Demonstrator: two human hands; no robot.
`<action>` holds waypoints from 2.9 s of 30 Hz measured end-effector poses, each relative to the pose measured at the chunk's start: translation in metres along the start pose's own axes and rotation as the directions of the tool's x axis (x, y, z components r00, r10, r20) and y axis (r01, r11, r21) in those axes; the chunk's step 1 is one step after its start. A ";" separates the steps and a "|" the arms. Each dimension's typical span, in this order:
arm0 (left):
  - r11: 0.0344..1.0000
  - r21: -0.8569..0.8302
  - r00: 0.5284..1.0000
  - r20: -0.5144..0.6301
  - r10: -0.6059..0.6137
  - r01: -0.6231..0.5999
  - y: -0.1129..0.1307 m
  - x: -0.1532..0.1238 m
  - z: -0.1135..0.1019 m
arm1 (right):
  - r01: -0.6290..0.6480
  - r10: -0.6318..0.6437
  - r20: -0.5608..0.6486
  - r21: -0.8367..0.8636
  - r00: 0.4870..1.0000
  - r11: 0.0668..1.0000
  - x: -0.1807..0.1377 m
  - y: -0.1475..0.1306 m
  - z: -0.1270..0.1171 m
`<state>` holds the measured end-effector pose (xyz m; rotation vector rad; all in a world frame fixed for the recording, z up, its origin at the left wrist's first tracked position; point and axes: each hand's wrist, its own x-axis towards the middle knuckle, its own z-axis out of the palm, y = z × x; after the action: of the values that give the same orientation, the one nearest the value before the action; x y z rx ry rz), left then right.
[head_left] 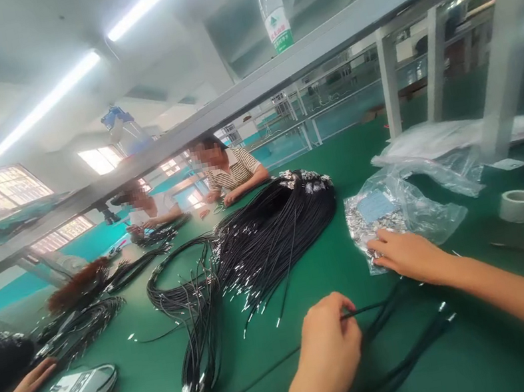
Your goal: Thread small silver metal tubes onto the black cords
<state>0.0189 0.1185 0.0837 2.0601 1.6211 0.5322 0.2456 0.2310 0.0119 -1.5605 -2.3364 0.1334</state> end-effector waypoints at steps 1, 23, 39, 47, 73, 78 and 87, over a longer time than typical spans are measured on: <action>1.000 0.011 1.000 0.017 0.002 -0.003 0.004 0.008 0.006 | 0.009 -0.009 0.006 0.017 1.000 1.000 0.001 0.000 0.000; 0.939 -0.344 0.999 -0.051 -0.007 -0.011 0.000 0.043 0.057 | -0.184 0.452 0.305 0.938 0.838 -0.293 -0.016 0.022 -0.021; 0.999 -0.048 0.998 -0.069 -0.009 0.006 0.004 0.041 0.061 | -0.241 0.331 0.348 0.915 0.877 -0.324 -0.042 -0.006 -0.027; 0.999 0.045 0.996 -0.089 -0.016 0.020 0.004 0.038 0.058 | -0.280 0.269 0.363 0.911 0.892 -0.301 -0.044 -0.009 -0.026; 0.998 0.062 0.997 -0.079 -0.012 0.017 0.005 0.038 0.060 | -0.149 0.449 0.500 0.773 0.740 -0.616 -0.039 -0.005 -0.032; 0.997 0.076 0.997 -0.072 -0.001 0.007 0.005 0.038 0.060 | -0.148 0.489 0.482 0.806 0.726 -0.574 -0.037 -0.004 -0.030; 0.996 0.082 0.996 -0.083 0.024 -0.017 0.005 0.037 0.060 | -0.152 0.474 0.481 0.802 0.737 -0.578 -0.038 -0.007 -0.032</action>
<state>0.0651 0.1466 0.0381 2.1417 1.6967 0.5761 0.2631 0.1903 0.0356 -0.9383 -0.2857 1.6171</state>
